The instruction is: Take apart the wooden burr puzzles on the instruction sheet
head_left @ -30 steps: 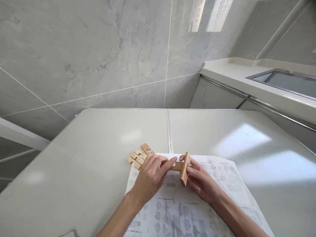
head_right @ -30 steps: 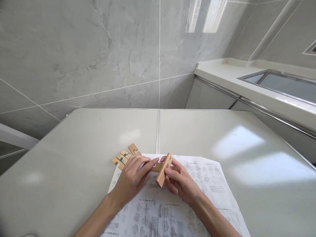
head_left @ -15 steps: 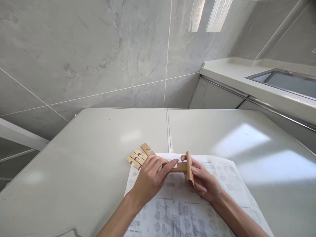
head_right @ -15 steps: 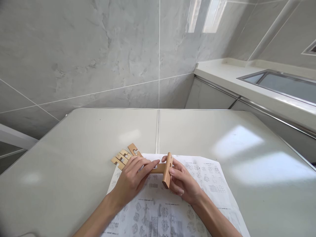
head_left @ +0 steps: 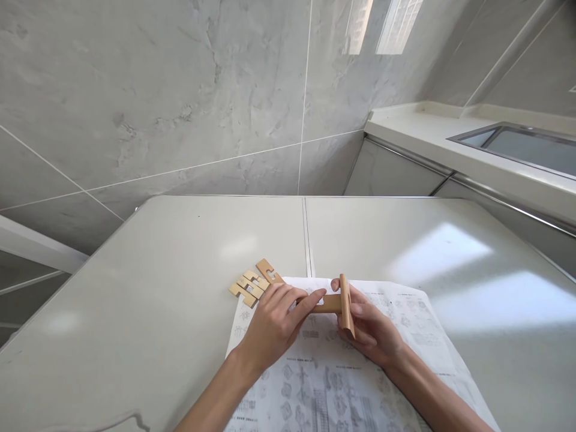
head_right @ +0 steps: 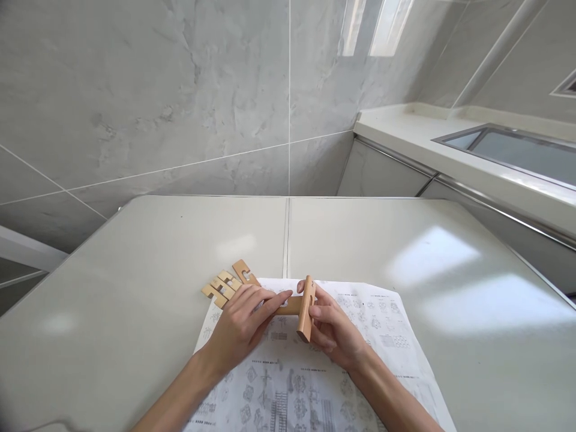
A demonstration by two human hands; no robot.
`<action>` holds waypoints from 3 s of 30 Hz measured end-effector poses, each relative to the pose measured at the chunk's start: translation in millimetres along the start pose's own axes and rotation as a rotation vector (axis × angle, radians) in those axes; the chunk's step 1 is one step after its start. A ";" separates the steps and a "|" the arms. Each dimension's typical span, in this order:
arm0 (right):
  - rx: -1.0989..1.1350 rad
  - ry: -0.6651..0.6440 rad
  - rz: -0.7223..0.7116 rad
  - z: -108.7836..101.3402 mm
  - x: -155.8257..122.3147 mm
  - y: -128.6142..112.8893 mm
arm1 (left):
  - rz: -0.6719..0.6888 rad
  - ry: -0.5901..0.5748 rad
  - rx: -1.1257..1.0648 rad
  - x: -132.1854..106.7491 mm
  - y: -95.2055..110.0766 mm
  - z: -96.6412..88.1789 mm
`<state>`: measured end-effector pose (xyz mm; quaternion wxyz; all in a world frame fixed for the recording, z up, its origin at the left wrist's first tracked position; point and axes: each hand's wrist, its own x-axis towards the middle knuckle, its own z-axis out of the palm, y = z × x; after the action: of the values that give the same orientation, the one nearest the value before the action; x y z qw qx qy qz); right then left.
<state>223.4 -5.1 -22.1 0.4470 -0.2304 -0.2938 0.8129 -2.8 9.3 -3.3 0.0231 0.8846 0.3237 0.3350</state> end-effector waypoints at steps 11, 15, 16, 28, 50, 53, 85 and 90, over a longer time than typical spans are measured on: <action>0.021 -0.022 -0.005 -1.9 -2.9 2.2 | 0.000 0.010 -0.018 -0.4 -1.4 1.7; 0.038 -0.028 0.017 -2.8 -0.2 2.7 | -0.006 0.016 -0.029 -0.3 -2.2 0.9; 0.045 -0.029 0.018 -3.1 0.4 2.9 | -0.006 0.015 -0.029 -0.3 -2.2 0.8; 0.012 0.052 -0.008 -5.5 -0.5 4.4 | -0.006 0.011 0.004 -0.5 -2.6 0.9; -0.525 0.442 -0.179 23.0 0.1 4.3 | -0.173 0.064 -0.001 -0.6 -0.5 3.1; -0.755 0.438 -0.259 23.7 0.5 12.8 | -0.172 0.059 0.015 -1.2 0.0 3.0; -1.645 0.617 -0.269 7.1 4.3 15.3 | -0.189 0.070 0.224 2.2 3.5 5.1; -1.662 0.603 -0.271 6.8 4.3 15.0 | -0.261 0.076 0.312 -0.8 -6.1 6.2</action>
<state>208.2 -9.6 -27.9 0.2862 -0.6471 -0.6826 0.1828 -3.0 14.7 -10.0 -0.0832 0.8147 0.4843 0.3079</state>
